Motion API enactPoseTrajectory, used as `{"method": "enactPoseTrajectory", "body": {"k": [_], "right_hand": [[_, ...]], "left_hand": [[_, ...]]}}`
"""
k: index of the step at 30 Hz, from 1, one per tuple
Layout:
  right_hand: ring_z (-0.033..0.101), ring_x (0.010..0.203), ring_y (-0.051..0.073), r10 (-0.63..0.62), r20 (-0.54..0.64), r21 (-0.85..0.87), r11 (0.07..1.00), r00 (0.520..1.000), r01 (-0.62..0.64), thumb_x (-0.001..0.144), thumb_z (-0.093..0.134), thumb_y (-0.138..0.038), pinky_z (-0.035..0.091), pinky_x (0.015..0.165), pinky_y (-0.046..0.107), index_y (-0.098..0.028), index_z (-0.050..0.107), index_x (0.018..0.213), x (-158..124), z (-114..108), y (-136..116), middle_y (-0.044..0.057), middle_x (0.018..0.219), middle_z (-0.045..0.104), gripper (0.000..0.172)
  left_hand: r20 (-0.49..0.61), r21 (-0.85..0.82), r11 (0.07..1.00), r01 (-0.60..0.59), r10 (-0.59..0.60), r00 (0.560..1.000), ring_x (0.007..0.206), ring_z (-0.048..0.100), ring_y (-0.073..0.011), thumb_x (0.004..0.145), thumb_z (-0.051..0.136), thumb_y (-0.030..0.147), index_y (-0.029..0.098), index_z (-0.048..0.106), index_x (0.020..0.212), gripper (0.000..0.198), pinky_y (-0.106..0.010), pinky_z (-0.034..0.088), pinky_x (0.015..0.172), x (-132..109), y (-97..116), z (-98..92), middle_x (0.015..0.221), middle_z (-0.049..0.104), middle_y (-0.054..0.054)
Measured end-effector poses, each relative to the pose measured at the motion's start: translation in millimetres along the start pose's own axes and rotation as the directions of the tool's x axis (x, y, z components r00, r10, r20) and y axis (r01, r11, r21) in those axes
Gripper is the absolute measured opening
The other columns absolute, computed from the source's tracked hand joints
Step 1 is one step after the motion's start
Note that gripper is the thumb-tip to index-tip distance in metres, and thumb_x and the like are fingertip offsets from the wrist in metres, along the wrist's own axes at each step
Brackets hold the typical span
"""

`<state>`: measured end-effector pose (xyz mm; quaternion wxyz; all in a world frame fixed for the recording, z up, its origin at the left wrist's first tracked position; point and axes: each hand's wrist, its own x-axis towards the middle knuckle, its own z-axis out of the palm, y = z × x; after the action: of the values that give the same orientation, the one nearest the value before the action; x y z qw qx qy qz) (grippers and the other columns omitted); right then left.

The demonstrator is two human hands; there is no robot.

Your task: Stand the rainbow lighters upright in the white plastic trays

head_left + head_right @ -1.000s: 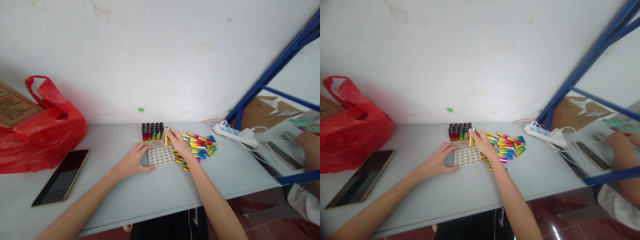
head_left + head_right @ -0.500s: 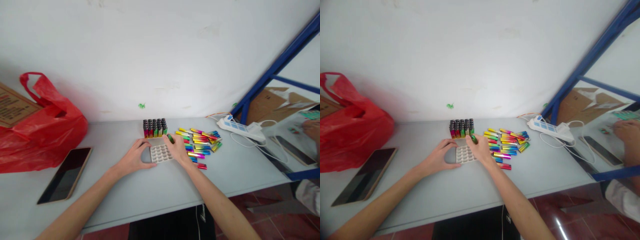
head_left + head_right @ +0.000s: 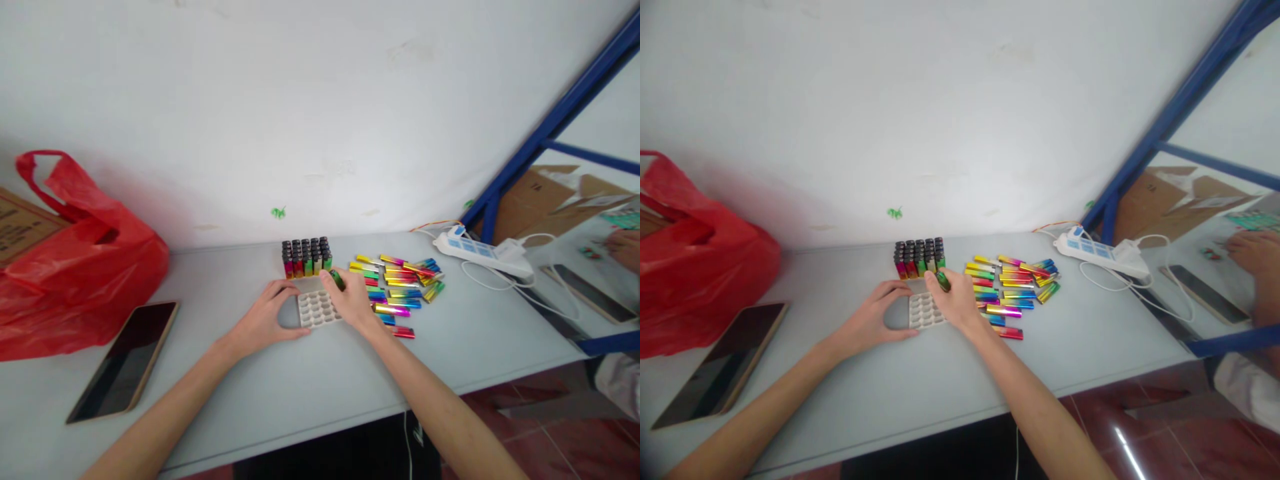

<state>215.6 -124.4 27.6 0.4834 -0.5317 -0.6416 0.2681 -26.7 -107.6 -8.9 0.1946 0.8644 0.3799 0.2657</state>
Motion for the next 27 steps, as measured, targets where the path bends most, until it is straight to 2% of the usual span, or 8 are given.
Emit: {"method": "enactPoseTrajectory", "body": {"k": [6, 11, 15, 19, 24, 27], "right_hand": [[0.035, 0.058, 0.014, -0.011, 0.017, -0.033, 0.999, 1.000, 0.012, 0.097, 0.052, -0.050, 0.026, 0.059, 0.031, -0.027, 0.038, 0.065, 0.3, 0.9, 4.2, -0.005, 0.057, 0.036, 0.042], [0.045, 0.060, 0.016, -0.031, 0.047, -0.065, 0.997, 0.998, 0.034, 0.105, 0.050, -0.057, 0.032, 0.062, 0.031, -0.027, 0.043, 0.074, -0.5, 0.0, 4.6, -0.004, 0.062, 0.047, 0.044], [0.059, 0.074, 0.021, -0.091, 0.142, -0.068, 0.993, 0.986, 0.101, 0.113, 0.048, -0.054, 0.044, 0.072, 0.032, -0.027, 0.051, 0.090, -0.6, -2.7, 4.3, 0.000, 0.078, 0.061, 0.035], [0.064, 0.096, 0.024, -0.215, 0.221, -0.099, 0.965, 0.951, 0.241, 0.115, 0.047, -0.052, 0.051, 0.087, 0.035, -0.025, 0.055, 0.089, 0.1, -4.5, 8.3, 0.007, 0.099, 0.066, 0.038], [0.060, 0.077, 0.021, -0.199, 0.223, -0.173, 0.955, 0.954, 0.240, 0.116, 0.048, -0.057, 0.046, 0.075, 0.033, -0.026, 0.051, 0.082, 1.6, -3.4, 16.3, 0.002, 0.079, 0.062, 0.046], [0.063, 0.077, 0.022, -0.199, 0.242, -0.168, 0.956, 0.950, 0.243, 0.117, 0.048, -0.055, 0.045, 0.074, 0.033, -0.025, 0.055, 0.087, 2.3, -2.8, 19.1, 0.003, 0.082, 0.067, 0.043]], "left_hand": [[0.001, 0.008, 1.000, 0.006, -0.006, 1.000, 0.130, 0.069, -0.0362, 0.078, 0.094, 0.058, 0.025, 0.070, 0.126, 0.063, -0.056, 0.057, 0.119, 0.2, 3.3, -1.2, 0.137, 0.069, -0.012], [0.010, 0.007, 1.000, 0.013, -0.014, 1.000, 0.132, 0.068, -0.0366, 0.077, 0.095, 0.059, 0.026, 0.071, 0.125, 0.063, -0.056, 0.057, 0.120, 0.2, 5.2, -2.0, 0.138, 0.070, -0.011], [0.006, -0.007, 1.000, 0.006, -0.006, 1.000, 0.132, 0.068, -0.0368, 0.076, 0.096, 0.059, 0.025, 0.070, 0.126, 0.065, -0.057, 0.056, 0.121, 0.2, 4.2, -1.0, 0.138, 0.069, -0.012], [0.007, -0.016, 1.000, 0.011, -0.011, 1.000, 0.132, 0.068, -0.0367, 0.075, 0.097, 0.060, 0.025, 0.071, 0.127, 0.067, -0.057, 0.056, 0.121, 0.3, 1.9, 0.5, 0.136, 0.070, -0.012], [0.009, -0.031, 0.999, 0.025, -0.025, 1.000, 0.132, 0.068, -0.0375, 0.074, 0.098, 0.060, 0.026, 0.073, 0.128, 0.069, -0.058, 0.056, 0.120, 0.5, 0.0, 0.7, 0.136, 0.071, -0.012], [0.005, -0.045, 0.999, 0.027, -0.027, 1.000, 0.131, 0.069, -0.0374, 0.073, 0.099, 0.060, 0.026, 0.073, 0.128, 0.069, -0.058, 0.057, 0.120, 0.7, -0.6, 0.8, 0.136, 0.072, -0.013]]}}
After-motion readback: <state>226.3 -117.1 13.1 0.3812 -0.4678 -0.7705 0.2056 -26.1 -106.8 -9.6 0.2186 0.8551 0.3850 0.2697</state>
